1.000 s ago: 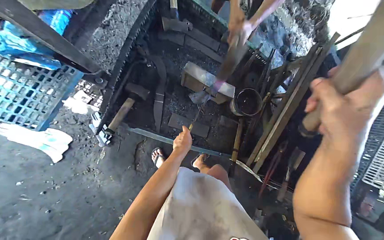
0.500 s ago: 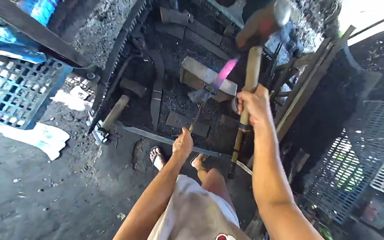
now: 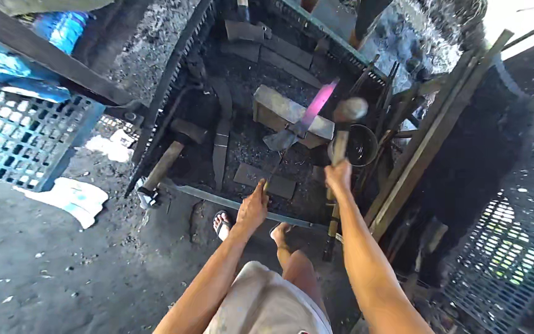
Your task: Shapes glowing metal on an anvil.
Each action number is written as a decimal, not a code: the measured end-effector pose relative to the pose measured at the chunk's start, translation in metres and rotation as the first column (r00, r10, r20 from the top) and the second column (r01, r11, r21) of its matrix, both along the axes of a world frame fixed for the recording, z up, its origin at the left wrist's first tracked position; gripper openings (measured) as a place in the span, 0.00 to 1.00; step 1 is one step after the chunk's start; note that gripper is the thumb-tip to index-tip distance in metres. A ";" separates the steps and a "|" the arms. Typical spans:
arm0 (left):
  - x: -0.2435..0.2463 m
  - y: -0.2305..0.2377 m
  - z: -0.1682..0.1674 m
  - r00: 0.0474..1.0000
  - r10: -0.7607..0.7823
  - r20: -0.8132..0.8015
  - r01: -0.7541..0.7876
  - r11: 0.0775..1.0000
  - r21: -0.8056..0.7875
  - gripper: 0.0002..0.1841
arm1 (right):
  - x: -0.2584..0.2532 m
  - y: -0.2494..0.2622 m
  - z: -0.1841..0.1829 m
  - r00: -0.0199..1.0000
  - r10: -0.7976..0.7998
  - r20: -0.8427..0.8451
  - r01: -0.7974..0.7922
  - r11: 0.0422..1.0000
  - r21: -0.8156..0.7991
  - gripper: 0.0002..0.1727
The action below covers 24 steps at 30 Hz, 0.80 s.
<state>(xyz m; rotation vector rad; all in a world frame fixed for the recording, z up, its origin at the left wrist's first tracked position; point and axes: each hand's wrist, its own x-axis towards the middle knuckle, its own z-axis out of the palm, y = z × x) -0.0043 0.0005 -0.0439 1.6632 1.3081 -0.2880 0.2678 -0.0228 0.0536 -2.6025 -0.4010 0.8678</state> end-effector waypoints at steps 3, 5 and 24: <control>-0.020 0.007 0.005 0.999 -0.052 -0.010 0.053 0.997 0.049 0.30 | 0.004 0.024 0.050 0.964 -0.089 -0.250 0.149 0.962 0.229 0.18; -0.026 0.013 0.015 0.990 -0.112 -0.085 0.116 0.993 0.033 0.28 | 0.009 0.018 0.138 0.972 -0.036 -0.231 0.127 0.912 0.390 0.14; -0.012 0.032 -0.003 0.963 -0.098 -0.252 0.081 0.994 -0.079 0.21 | -0.046 0.067 0.010 0.998 0.066 0.004 -0.066 0.995 0.069 0.26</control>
